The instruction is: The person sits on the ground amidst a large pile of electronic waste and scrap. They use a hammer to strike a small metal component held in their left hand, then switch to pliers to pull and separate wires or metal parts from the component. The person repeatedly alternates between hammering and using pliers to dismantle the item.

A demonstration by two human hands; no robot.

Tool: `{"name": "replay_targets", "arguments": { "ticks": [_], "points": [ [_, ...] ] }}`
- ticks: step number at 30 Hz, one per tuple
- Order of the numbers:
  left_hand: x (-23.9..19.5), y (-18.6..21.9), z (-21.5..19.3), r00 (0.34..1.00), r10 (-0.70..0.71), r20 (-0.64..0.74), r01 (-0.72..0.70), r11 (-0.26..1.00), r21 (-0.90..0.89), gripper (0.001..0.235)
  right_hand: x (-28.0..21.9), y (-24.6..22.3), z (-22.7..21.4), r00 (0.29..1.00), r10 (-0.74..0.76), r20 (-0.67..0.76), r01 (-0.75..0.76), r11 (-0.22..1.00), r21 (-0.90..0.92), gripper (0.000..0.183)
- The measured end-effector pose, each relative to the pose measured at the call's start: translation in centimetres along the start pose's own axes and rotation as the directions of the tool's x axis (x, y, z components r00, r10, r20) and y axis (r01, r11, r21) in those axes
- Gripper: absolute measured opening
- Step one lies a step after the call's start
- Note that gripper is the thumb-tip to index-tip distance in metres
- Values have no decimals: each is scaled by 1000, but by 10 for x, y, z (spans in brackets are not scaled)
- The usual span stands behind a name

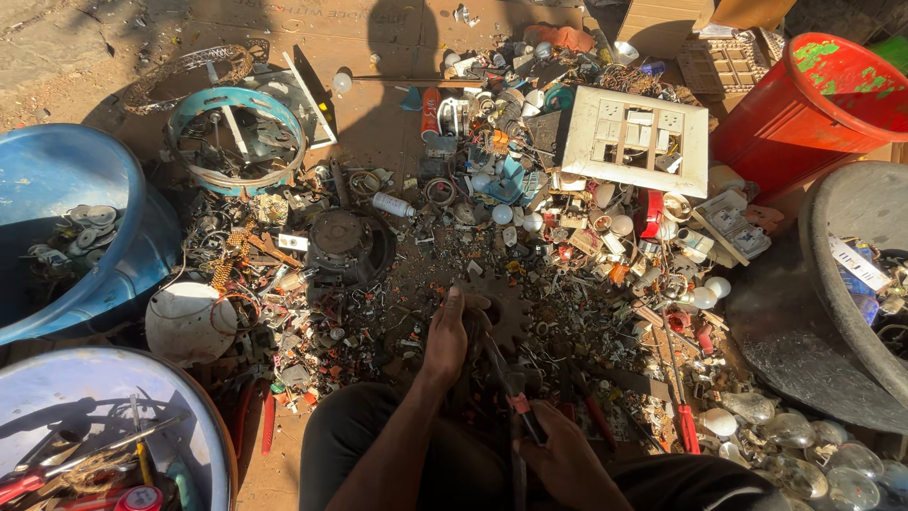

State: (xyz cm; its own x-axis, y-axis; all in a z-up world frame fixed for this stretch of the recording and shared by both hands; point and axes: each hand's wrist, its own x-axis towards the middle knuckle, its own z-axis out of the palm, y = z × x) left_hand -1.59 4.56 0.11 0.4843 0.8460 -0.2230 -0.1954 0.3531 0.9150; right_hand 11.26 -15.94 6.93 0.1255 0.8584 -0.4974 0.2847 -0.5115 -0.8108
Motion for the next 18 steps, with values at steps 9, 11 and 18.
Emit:
{"name": "replay_targets", "arguments": {
  "ticks": [9,11,18],
  "points": [
    [5,-21,-2,997,15,77,-22,996,86,77,7,-11,5,986,-144,-84,87,875,-476,55],
    [4,-25,0,999,12,37,-18,988,154,79,5,-6,7,977,-190,-97,115,854,-508,54],
    [0,-22,-4,993,26,115,-62,946,318,82,11,8,8,960,-256,-112,139,786,-603,50]
  ]
}}
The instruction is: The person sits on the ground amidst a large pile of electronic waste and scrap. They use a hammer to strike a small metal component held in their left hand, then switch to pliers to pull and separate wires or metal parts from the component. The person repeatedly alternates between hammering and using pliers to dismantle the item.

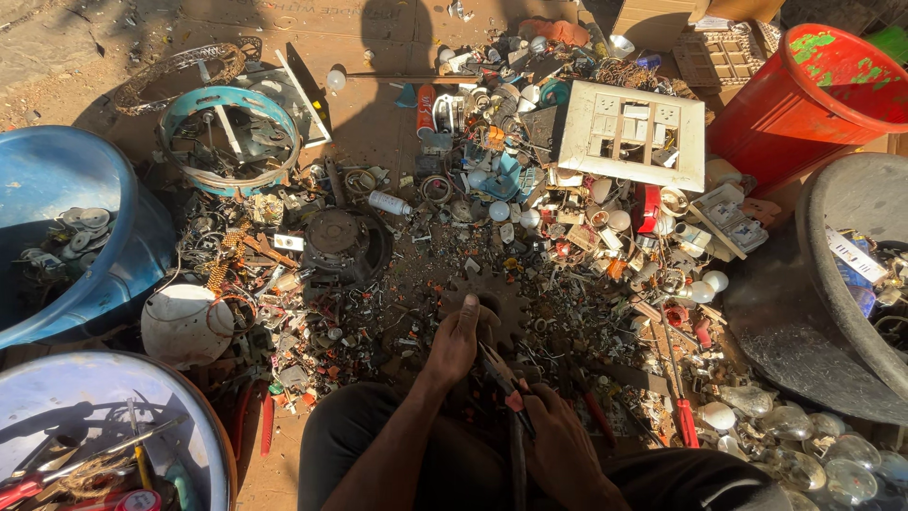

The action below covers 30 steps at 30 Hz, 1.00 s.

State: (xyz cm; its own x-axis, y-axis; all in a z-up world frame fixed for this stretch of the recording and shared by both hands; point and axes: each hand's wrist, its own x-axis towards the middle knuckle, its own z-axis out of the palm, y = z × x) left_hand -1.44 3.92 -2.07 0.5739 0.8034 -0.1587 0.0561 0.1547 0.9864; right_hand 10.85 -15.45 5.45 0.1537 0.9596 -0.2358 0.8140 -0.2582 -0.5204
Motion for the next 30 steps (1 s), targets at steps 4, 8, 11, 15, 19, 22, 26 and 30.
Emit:
{"name": "replay_targets", "arguments": {
  "ticks": [4,8,11,15,19,22,26,30],
  "points": [
    [0,-3,2,998,-29,61,26,998,51,76,0,2,-3,997,46,61,-44,999,-27,36],
    [7,2,-3,995,-63,-84,56,995,-77,74,-1,-4,-10,994,38,106,-60,975,216,47],
    [10,7,-22,989,-64,-134,46,990,-133,63,-10,-7,-6,975,104,196,-145,968,205,45],
    [20,13,-58,918,-200,-342,7,871,-492,62,-28,2,0,991,-117,64,77,896,437,48],
    [18,15,-46,933,-271,-238,125,862,-491,53,-23,16,6,981,96,170,-169,854,493,56],
    [13,17,-35,956,-226,-185,102,852,-513,55,-18,21,1,983,51,174,-127,877,463,61],
    [13,23,-35,960,-244,-135,142,843,-519,51,-9,4,-6,943,97,318,-250,838,485,59],
    [16,10,-24,967,-239,-83,171,859,-482,50,-4,-13,-7,965,70,252,-195,832,519,56]
  ]
}}
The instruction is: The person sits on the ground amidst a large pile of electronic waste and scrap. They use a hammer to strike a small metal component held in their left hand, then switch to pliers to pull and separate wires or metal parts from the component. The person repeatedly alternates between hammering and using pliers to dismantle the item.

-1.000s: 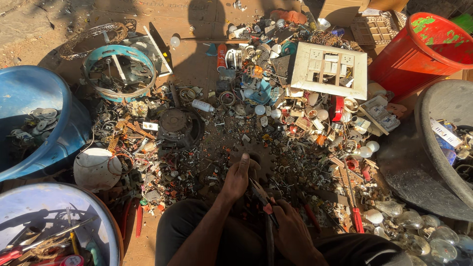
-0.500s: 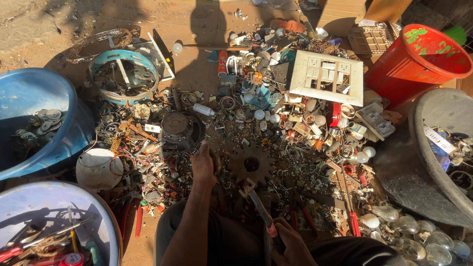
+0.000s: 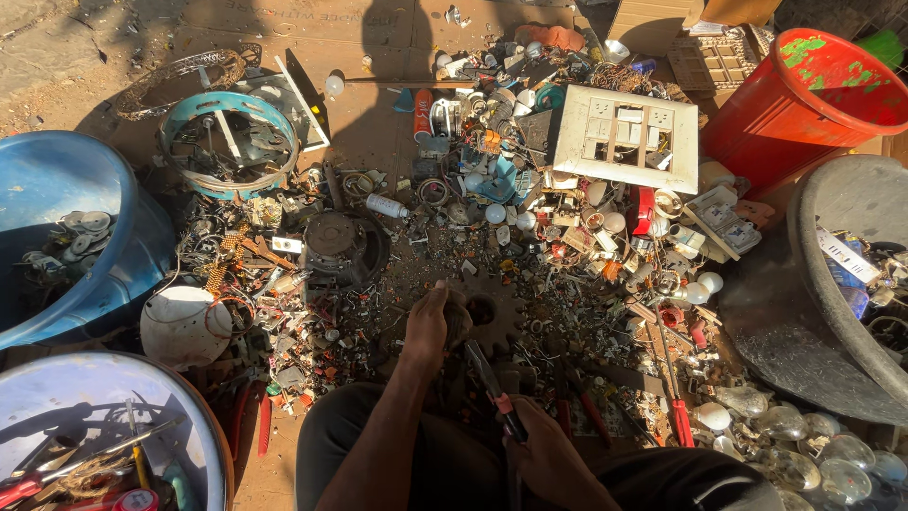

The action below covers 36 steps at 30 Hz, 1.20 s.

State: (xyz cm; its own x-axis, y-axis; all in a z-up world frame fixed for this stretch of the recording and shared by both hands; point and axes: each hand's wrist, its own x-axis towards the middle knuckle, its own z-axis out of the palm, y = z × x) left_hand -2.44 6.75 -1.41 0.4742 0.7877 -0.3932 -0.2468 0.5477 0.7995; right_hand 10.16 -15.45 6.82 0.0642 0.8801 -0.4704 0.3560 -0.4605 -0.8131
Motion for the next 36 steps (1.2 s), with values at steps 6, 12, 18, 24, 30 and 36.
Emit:
{"name": "replay_targets", "arguments": {
  "ticks": [6,12,18,24,30,36],
  "points": [
    [10,-24,-1,984,126,127,-145,977,157,54,14,3,4,995,-42,-90,19,969,-245,46],
    [8,-35,3,987,127,99,-152,935,322,53,18,7,8,993,-84,-84,42,911,-410,47],
    [0,-25,9,979,179,102,-206,867,453,59,10,-11,4,980,199,-15,-195,938,-288,53],
    [-5,10,1,951,293,-102,-232,890,392,63,-3,12,16,994,-92,-59,78,976,-201,51],
    [-6,35,-29,939,116,-324,-176,971,-164,50,-13,40,18,978,-108,-181,55,960,-274,56],
    [-4,15,-4,999,6,-35,-22,870,-492,44,1,10,-7,951,278,136,-305,918,255,61]
  ]
}}
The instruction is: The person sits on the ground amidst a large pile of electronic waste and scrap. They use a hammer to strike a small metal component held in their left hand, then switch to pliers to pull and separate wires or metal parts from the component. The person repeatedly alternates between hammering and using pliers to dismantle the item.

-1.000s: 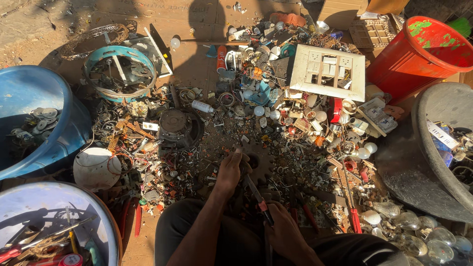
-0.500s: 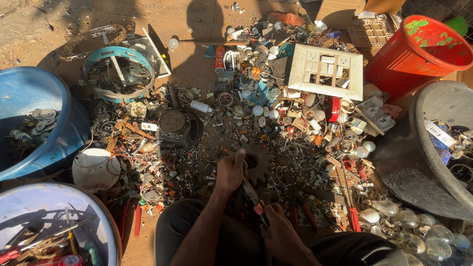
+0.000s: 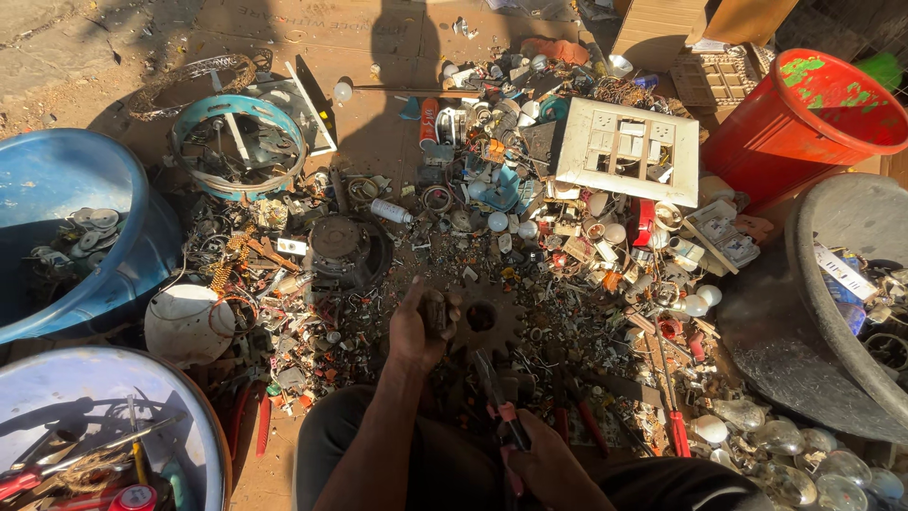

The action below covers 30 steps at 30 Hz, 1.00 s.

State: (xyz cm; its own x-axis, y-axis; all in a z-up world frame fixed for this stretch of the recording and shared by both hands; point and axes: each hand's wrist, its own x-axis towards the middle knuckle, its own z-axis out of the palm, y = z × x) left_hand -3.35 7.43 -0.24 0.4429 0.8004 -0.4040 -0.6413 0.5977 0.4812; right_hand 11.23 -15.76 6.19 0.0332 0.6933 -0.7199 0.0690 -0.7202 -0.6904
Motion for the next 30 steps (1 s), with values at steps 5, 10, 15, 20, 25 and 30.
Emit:
{"name": "replay_targets", "arguments": {
  "ticks": [5,10,15,20,25,30],
  "points": [
    [7,-14,-5,999,-20,34,21,1000,-12,38,7,-7,4,995,103,0,-103,994,19,67],
    [3,-23,-1,994,-83,76,83,997,1,35,25,6,11,995,-34,-92,7,960,-279,35],
    [-14,-17,4,988,-72,139,64,996,63,33,26,17,11,980,-88,-180,75,994,-78,30],
    [-23,-17,11,982,-116,149,111,993,40,32,-3,9,19,783,-512,-352,512,853,-102,46],
    [-30,-33,8,967,58,247,-24,990,-141,38,-21,-2,58,636,-592,-495,677,736,-11,26],
    [-46,-32,17,992,26,124,-13,994,-108,42,-6,-3,66,933,-234,-273,177,960,-216,23]
  ]
}}
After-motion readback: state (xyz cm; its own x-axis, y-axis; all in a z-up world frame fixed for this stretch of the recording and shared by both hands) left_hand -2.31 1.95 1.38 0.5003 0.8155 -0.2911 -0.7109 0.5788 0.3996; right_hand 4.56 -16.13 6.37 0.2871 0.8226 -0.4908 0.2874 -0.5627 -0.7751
